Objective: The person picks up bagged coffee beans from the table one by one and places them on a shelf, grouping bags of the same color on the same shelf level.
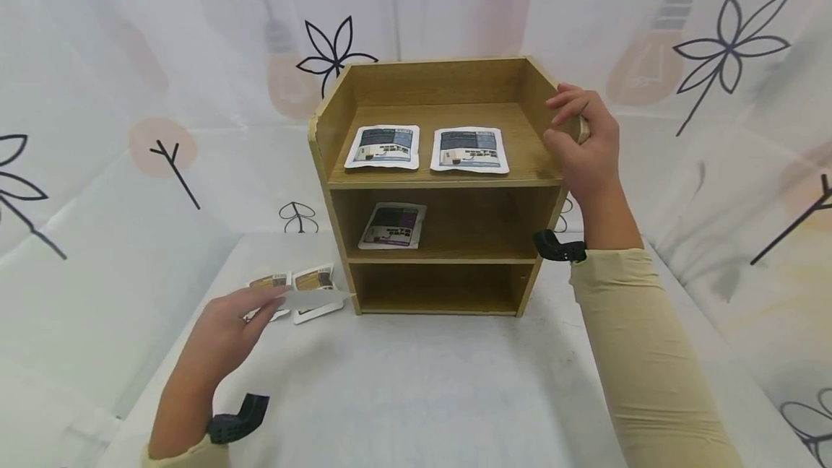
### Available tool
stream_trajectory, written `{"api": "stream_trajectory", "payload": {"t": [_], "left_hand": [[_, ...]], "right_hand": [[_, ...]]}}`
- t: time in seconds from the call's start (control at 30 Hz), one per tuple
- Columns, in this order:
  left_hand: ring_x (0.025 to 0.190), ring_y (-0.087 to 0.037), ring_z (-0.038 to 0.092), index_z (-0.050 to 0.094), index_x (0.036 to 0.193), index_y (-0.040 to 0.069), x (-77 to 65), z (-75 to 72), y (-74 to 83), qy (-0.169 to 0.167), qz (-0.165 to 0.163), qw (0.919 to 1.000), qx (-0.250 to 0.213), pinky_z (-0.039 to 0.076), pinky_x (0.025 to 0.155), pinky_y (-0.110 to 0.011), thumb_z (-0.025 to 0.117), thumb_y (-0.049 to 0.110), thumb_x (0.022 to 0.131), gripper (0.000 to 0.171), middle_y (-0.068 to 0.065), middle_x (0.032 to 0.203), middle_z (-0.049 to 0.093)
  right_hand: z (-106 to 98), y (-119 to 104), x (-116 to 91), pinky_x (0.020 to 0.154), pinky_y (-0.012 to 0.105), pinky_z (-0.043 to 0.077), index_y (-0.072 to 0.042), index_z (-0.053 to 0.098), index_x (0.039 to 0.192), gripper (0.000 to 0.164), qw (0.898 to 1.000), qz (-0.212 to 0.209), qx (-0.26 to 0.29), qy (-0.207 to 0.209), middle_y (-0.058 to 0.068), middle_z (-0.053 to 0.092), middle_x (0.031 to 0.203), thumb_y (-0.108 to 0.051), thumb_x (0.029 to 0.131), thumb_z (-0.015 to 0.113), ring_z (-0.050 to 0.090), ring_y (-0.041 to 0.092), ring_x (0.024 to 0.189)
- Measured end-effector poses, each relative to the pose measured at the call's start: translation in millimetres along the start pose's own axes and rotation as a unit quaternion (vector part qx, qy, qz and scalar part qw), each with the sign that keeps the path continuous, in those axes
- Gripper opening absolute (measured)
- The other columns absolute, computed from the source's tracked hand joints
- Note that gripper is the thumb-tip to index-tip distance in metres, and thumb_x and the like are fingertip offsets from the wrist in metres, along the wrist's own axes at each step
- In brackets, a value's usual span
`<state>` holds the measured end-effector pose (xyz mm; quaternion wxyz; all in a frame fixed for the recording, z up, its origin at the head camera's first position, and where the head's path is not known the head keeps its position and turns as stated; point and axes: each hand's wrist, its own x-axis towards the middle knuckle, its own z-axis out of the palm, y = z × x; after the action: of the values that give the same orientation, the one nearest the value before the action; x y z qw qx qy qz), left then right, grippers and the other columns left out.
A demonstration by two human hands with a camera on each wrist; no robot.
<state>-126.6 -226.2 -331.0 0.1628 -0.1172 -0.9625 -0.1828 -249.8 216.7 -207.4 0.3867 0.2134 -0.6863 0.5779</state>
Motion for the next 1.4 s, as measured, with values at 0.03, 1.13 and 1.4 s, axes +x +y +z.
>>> {"api": "stream_trajectory", "payload": {"t": [0.03, 1.13, 1.4], "left_hand": [[0.103, -0.035, 0.067, 0.071, 0.116, 0.018, 0.2, 1.2, 1.3, 0.0, -0.001, 1.0, -0.005, 0.053, 0.087, -0.055, 0.065, 0.014, 0.091, 0.026, -0.013, 0.113, 0.071], [0.11, -0.021, 0.067, 0.072, 0.116, 0.019, 23.6, 42.2, 48.0, 0.046, 0.072, 0.9919, -0.094, 0.056, 0.089, -0.044, 0.066, 0.012, 0.091, 0.027, 0.001, 0.114, 0.073], [0.106, -0.018, 0.068, 0.071, 0.118, 0.022, 30.2, 50.1, 58.0, 0.081, 0.124, 0.9842, -0.097, 0.057, 0.088, -0.04, 0.068, 0.013, 0.09, 0.03, 0.004, 0.112, 0.073]], "right_hand": [[0.1, 0.0, -0.2, 0.115, 0.035, 0.033, 0.014, 0.046, 0.086, 0.016, 1.0, 0.0, 0.0, 0.0, -0.014, 0.062, 0.098, 0.005, 0.075, 0.051, 0.047, 0.021, 0.131], [1.2, -5.5, -1.9, 0.116, 0.036, 0.032, 0.015, 0.045, 0.086, 0.016, 1.0, 0.001, 0.0, 0.003, -0.014, 0.061, 0.097, 0.005, 0.075, 0.05, 0.047, 0.021, 0.13], [1.0, -5.2, -1.3, 0.116, 0.035, 0.032, 0.015, 0.045, 0.085, 0.015, 1.0, 0.003, 0.005, 0.003, -0.014, 0.062, 0.097, 0.005, 0.075, 0.05, 0.047, 0.024, 0.131]]}}
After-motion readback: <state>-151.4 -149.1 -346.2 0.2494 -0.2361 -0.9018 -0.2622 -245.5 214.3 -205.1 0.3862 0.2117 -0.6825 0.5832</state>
